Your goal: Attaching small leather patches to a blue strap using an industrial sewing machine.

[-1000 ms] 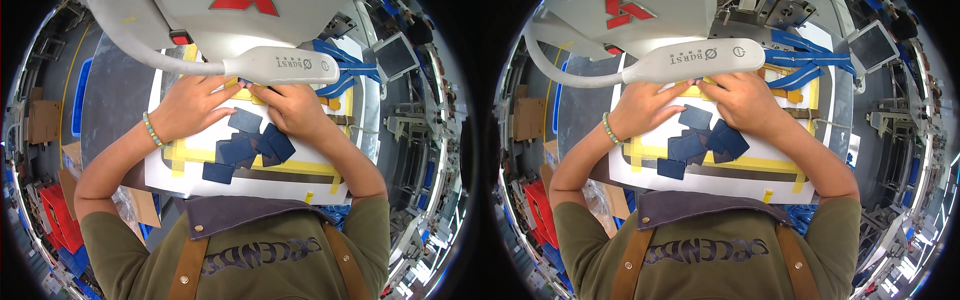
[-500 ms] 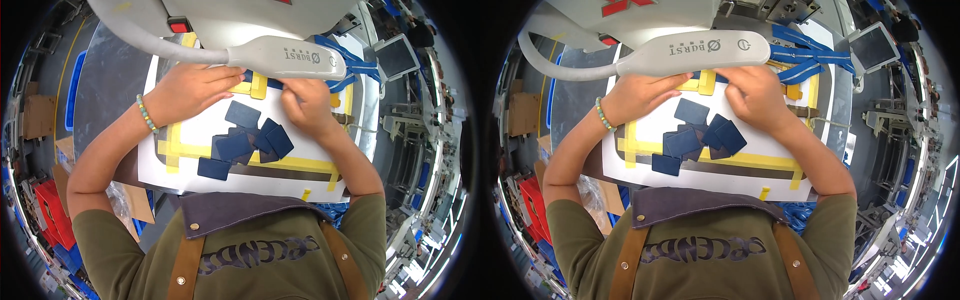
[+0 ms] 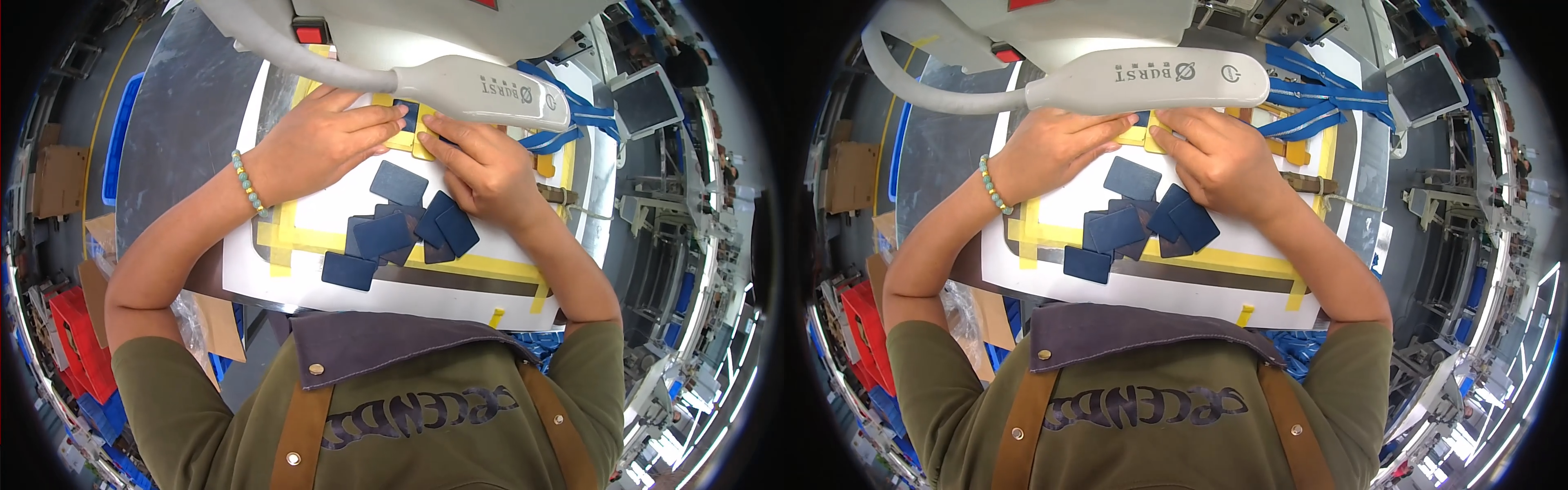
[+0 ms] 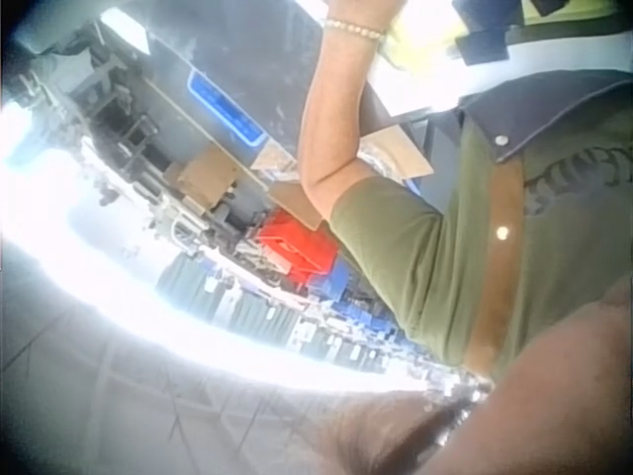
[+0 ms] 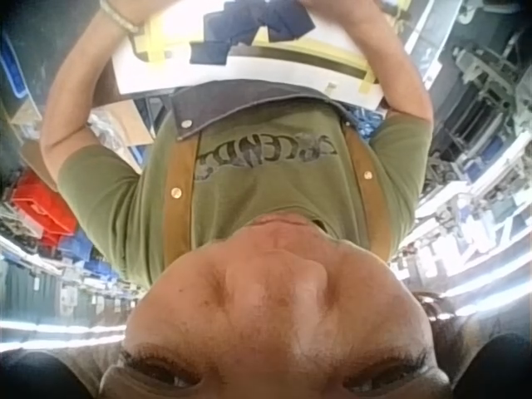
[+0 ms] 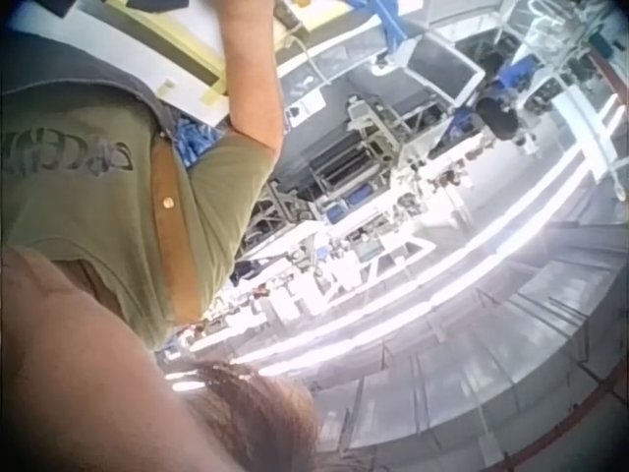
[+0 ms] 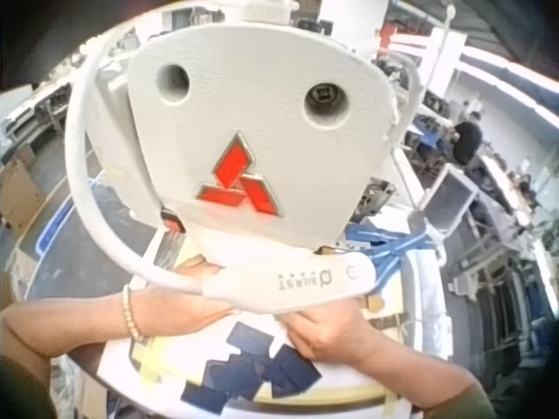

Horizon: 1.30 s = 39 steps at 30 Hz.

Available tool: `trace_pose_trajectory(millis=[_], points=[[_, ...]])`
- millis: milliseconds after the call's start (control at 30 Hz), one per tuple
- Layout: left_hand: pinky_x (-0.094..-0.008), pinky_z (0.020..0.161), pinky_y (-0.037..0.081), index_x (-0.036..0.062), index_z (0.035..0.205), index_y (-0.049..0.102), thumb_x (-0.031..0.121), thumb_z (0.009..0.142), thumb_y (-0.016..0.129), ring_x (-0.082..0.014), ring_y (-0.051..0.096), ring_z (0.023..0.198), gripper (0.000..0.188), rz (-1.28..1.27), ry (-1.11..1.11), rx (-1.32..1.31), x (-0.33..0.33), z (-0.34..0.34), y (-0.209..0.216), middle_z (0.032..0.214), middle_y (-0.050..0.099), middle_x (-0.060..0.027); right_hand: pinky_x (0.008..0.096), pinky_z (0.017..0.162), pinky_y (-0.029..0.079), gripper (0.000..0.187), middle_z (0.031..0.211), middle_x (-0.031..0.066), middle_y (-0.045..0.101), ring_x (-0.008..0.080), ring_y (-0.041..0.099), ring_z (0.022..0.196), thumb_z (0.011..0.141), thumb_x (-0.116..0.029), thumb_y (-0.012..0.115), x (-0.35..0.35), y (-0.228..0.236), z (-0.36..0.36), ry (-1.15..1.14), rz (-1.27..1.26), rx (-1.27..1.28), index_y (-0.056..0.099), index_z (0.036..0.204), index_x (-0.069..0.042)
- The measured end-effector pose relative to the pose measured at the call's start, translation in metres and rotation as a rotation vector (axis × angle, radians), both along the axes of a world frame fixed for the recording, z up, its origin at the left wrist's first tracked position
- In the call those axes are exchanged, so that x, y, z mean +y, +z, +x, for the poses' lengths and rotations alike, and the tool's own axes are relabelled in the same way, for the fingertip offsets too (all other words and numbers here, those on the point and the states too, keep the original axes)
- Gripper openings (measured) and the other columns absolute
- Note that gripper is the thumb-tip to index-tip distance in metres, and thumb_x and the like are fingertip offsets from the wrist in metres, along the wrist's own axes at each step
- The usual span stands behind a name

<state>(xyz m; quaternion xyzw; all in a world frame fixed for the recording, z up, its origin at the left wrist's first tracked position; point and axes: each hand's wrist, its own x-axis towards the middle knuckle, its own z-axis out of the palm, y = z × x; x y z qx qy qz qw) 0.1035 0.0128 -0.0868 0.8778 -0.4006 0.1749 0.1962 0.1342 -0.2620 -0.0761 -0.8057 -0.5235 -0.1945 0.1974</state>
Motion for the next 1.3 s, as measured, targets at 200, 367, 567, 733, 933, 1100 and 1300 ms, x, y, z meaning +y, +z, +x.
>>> trace_pose_trajectory(millis=[200, 367, 567, 733, 933, 1100, 1300], points=[[-0.0413, 0.108, 0.051, -0.0001, 0.121, 0.075, 0.017, 0.089, 0.079, -0.0283, 0.064, 0.124, 0.036, -0.004, 0.005, -0.054, -0.0007, -0.0001, -0.0051, 0.122, 0.075, -0.0069, 0.0378, 0.087, 0.058, 0.04, 0.115, 0.0093, 0.074, 0.0264, 0.07, 0.103, 0.072, 0.003, 0.072, 0.0052, 0.0005, -0.0011, 0.007, -0.01, 0.009, 0.077, 0.11, -0.003], [-0.0417, 0.11, 0.051, -0.0015, 0.12, 0.074, 0.015, 0.09, 0.078, -0.0301, 0.064, 0.126, 0.035, -0.003, -0.012, -0.07, -0.0005, -0.0002, -0.0016, 0.121, 0.075, -0.0092, 0.0392, 0.094, 0.056, 0.054, 0.135, 0.0087, 0.07, 0.0262, 0.068, 0.115, 0.073, 0.002, 0.066, 0.0038, 0.0, -0.0004, -0.031, -0.115, 0.072, 0.074, 0.125, -0.007], [-0.042, 0.111, 0.051, -0.0026, 0.12, 0.074, 0.012, 0.092, 0.074, -0.0305, 0.063, 0.129, 0.031, 0.014, -0.033, -0.06, 0.0007, 0.0005, 0.0012, 0.124, 0.074, -0.0103, 0.0404, 0.098, 0.054, 0.055, 0.138, 0.0067, 0.068, 0.0274, 0.066, 0.118, 0.074, -0.001, 0.064, 0.0039, 0.0025, 0.0006, -0.028, -0.158, 0.082, 0.073, 0.128, -0.008], [-0.0418, 0.112, 0.05, -0.0021, 0.12, 0.074, 0.01, 0.09, 0.073, -0.0304, 0.063, 0.13, 0.032, -0.003, -0.038, -0.046, 0.0024, 0.0004, 0.0007, 0.127, 0.072, -0.009, 0.0404, 0.098, 0.053, 0.055, 0.138, 0.0068, 0.068, 0.0276, 0.066, 0.118, 0.075, -0.002, 0.064, 0.0037, 0.0015, 0.0014, -0.027, -0.159, 0.086, 0.073, 0.128, -0.008], [-0.0423, 0.112, 0.049, 0.0016, 0.12, 0.075, 0.01, 0.088, 0.072, -0.0293, 0.063, 0.128, 0.033, 0.129, 0.003, -0.178, 0.0008, -0.006, -0.003, 0.126, 0.073, -0.0064, 0.0405, 0.096, 0.054, 0.055, 0.137, 0.0068, 0.068, 0.0272, 0.066, 0.115, 0.075, -0.002, 0.064, 0.0039, -0.0006, 0.0015, -0.027, -0.153, 0.086, 0.072, 0.129, -0.008], [-0.0426, 0.108, 0.05, 0.0013, 0.121, 0.076, 0.012, 0.092, 0.072, -0.0287, 0.063, 0.123, 0.031, 0.006, 0.024, -0.043, 0.0004, -0.0033, -0.0017, 0.124, 0.074, -0.0069, 0.0403, 0.095, 0.054, 0.056, 0.136, 0.0069, 0.068, 0.0271, 0.066, 0.112, 0.074, -0.001, 0.064, 0.0037, -0.0004, 0.001, -0.026, -0.142, 0.074, 0.072, 0.129, -0.009], [-0.0437, 0.107, 0.051, 0.0015, 0.123, 0.075, 0.013, 0.094, 0.073, -0.0296, 0.063, 0.124, 0.032, 0.032, 0.009, -0.067, 0.0009, -0.0035, -0.001, 0.124, 0.074, -0.0078, 0.0411, 0.096, 0.053, 0.055, 0.136, 0.0071, 0.068, 0.0278, 0.065, 0.113, 0.074, -0.001, 0.064, 0.0036, -0.0009, 0.002, -0.025, -0.128, 0.081, 0.073, 0.127, -0.008]])
